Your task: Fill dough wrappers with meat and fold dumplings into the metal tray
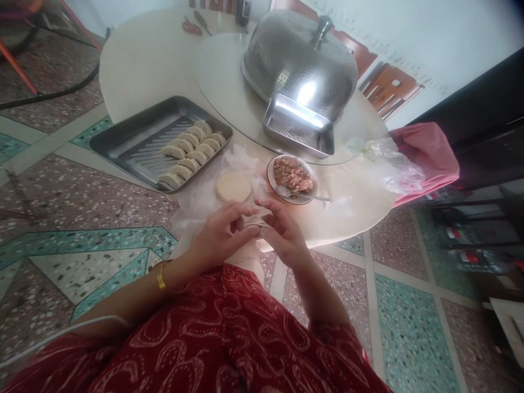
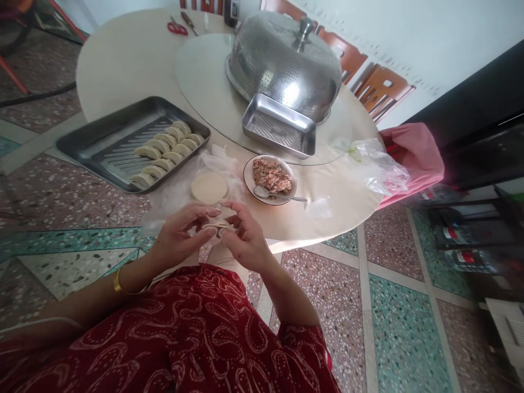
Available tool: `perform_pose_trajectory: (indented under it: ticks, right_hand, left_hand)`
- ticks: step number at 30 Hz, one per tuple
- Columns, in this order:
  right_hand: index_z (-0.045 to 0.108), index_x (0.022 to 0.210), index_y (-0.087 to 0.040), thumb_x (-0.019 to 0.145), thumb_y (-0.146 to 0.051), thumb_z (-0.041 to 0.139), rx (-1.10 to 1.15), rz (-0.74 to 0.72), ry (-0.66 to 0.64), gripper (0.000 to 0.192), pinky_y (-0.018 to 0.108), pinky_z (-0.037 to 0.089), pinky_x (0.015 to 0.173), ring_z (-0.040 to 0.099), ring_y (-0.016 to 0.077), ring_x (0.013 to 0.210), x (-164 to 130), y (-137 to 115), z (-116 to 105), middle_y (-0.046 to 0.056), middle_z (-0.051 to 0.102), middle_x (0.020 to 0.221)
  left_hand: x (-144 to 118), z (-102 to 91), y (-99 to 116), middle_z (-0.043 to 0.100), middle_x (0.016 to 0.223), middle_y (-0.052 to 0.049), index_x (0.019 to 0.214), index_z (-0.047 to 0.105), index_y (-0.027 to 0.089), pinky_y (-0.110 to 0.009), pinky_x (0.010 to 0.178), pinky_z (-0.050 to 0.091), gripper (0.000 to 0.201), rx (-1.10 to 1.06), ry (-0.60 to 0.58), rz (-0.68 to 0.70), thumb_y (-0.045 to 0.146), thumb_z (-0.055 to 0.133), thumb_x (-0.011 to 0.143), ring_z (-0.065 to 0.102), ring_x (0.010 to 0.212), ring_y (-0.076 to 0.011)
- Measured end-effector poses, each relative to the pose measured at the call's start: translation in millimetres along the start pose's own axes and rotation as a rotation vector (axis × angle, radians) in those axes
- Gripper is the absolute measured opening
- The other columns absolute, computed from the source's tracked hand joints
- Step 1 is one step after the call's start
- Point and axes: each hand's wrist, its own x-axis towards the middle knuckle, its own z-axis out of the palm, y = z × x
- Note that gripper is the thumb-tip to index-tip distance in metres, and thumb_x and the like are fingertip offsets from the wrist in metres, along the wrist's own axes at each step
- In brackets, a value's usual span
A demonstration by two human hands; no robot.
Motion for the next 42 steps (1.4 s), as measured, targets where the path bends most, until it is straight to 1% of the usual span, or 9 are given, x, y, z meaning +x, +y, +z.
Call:
perform_pose_trajectory:
  ticks: [8, 12, 15, 19, 24, 28, 30, 36, 42]
  right_hand:
    - [0.055, 0.122, -0.03, 0.083, -0.039, 0.065, 0.125, 0.077, -0.08, 0.042, 0.04, 0.062, 0.081, 0.068, 0.0196, 0.094, 9, -14, -9, 0.005, 0.063, 0.127]
    - [0.059, 0.12, -0.032, 0.089, -0.044, 0.062, 0.13, 0.099, -0.034, 0.034, 0.041, 0.053, 0.103, 0.061, 0.0208, 0.119, 11, -24, -10, 0.002, 0.063, 0.13]
    - [0.057, 0.124, -0.034, 0.089, -0.05, 0.061, 0.094, 0.11, -0.046, 0.038, 0.042, 0.047, 0.112, 0.054, 0.0213, 0.131, 12, -27, -13, 0.001, 0.059, 0.137]
    - [0.055, 0.128, -0.037, 0.092, -0.054, 0.054, 0.079, 0.079, -0.076, 0.04, 0.043, 0.057, 0.099, 0.058, 0.0227, 0.126, 10, -26, -18, 0.001, 0.055, 0.142]
    - [0.056, 0.129, -0.036, 0.095, -0.04, 0.054, -0.119, -0.149, 0.103, 0.034, 0.035, 0.064, 0.077, 0.067, 0.0169, 0.1, 3, -15, -20, 0.003, 0.056, 0.14]
    - [0.063, 0.116, -0.032, 0.09, -0.021, 0.06, -0.443, -0.492, 0.293, 0.029, 0.04, 0.059, 0.089, 0.062, 0.0197, 0.112, -4, -13, -21, 0.004, 0.061, 0.128]
    - [0.065, 0.11, -0.03, 0.088, -0.017, 0.061, -0.56, -0.568, 0.332, 0.027, 0.042, 0.057, 0.094, 0.061, 0.02, 0.114, -6, -15, -22, 0.004, 0.064, 0.121]
    - [0.067, 0.098, -0.023, 0.083, -0.02, 0.065, -0.75, -0.472, 0.341, 0.016, 0.044, 0.058, 0.092, 0.065, 0.0214, 0.106, -4, -18, -24, 0.008, 0.067, 0.11]
    - [0.069, 0.079, -0.022, 0.084, -0.022, 0.061, -0.699, -0.286, 0.341, 0.009, 0.041, 0.058, 0.087, 0.067, 0.0199, 0.097, 2, -16, -26, 0.007, 0.068, 0.1]
  left_hand:
    - [1, 3.3, -2, 0.067, 0.099, -0.007, 0.096, 0.067, 0.017, -0.024, 0.068, 0.054, 0.015, -0.184, 0.009, -0.087, 0.027, 0.055, 0.091, 0.064, 0.084, -0.014]
    - [5, 5.1, -1, 0.067, 0.109, -0.007, 0.107, 0.069, 0.02, -0.022, 0.068, 0.055, 0.024, -0.321, -0.071, -0.131, 0.029, 0.065, 0.085, 0.064, 0.091, -0.0156]
    - [11, 5.7, 0, 0.068, 0.105, -0.006, 0.098, 0.072, 0.019, -0.021, 0.065, 0.055, 0.02, -0.446, -0.077, -0.219, 0.029, 0.069, 0.081, 0.064, 0.086, -0.0149]
    - [13, 9.0, -6, 0.067, 0.078, -0.001, 0.091, 0.072, 0.018, -0.017, 0.052, 0.047, 0.015, -0.578, -0.041, -0.325, 0.029, 0.069, 0.082, 0.056, 0.058, -0.0073]
    - [15, 17.5, -11, 0.056, 0.058, 0.004, 0.091, 0.071, 0.018, -0.015, 0.046, 0.041, 0.019, -0.766, 0.032, -0.383, 0.036, 0.069, 0.085, 0.049, 0.049, -0.0058]
    - [20, 20.5, -3, 0.057, 0.059, 0.003, 0.087, 0.07, 0.018, -0.014, 0.044, 0.041, 0.021, -0.882, 0.022, -0.438, 0.038, 0.072, 0.083, 0.048, 0.047, -0.0054]
    - [21, 20.9, 0, 0.057, 0.058, 0.003, 0.085, 0.069, 0.017, -0.014, 0.042, 0.041, 0.021, -0.9, 0.019, -0.47, 0.037, 0.074, 0.081, 0.048, 0.046, -0.0053]
    - [16, 21.3, -4, 0.056, 0.056, 0.004, 0.089, 0.066, 0.018, -0.014, 0.045, 0.043, 0.02, -0.807, -0.009, -0.468, 0.036, 0.071, 0.083, 0.05, 0.049, -0.0068]
    - [13, 22.2, -9, 0.056, 0.058, 0.005, 0.092, 0.065, 0.018, -0.015, 0.046, 0.043, 0.016, -0.744, -0.092, -0.439, 0.029, 0.07, 0.082, 0.05, 0.05, -0.0068]
